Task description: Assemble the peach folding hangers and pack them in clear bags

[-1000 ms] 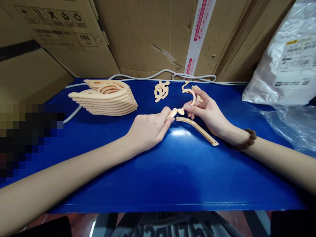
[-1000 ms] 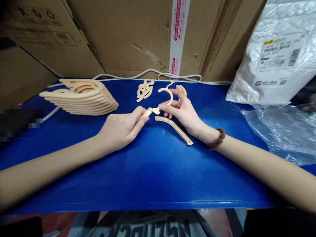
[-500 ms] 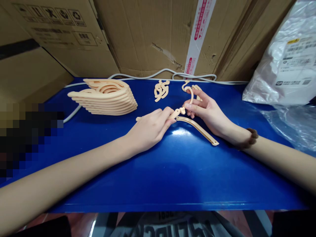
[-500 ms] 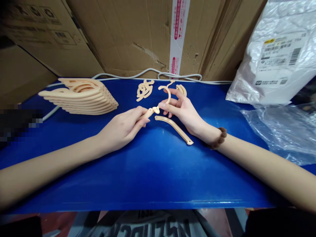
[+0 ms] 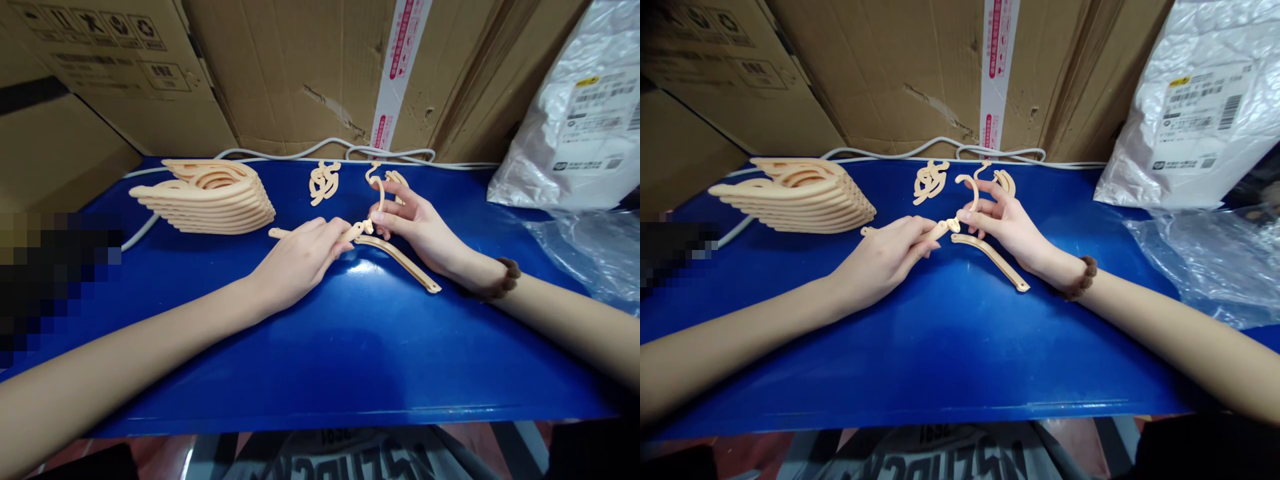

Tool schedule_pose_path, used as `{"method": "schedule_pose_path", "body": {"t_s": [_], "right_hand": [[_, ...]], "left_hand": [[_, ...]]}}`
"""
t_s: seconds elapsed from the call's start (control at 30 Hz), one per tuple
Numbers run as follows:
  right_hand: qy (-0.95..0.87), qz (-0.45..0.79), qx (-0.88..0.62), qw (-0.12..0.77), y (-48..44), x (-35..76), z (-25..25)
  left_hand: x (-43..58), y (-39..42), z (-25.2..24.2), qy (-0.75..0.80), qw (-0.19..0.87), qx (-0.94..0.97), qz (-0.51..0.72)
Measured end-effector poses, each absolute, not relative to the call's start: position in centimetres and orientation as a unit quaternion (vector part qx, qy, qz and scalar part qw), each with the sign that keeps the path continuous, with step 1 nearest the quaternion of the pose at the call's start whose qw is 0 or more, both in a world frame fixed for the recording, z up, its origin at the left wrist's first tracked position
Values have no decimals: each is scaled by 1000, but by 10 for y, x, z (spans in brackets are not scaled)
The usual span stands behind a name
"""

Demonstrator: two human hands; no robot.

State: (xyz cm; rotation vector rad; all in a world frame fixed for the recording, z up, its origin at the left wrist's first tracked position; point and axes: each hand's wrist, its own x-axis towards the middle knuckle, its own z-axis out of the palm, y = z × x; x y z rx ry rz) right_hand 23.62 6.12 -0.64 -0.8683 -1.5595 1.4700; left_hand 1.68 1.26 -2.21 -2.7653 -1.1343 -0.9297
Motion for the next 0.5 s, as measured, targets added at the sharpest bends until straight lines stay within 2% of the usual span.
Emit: {"method": "schedule_pose_path", "body": {"t_s": [0.5], "right_hand": [[-636, 556, -361, 395, 60, 236, -8]], "left_hand": [[15, 10, -18, -402, -31, -874, -273]]}}
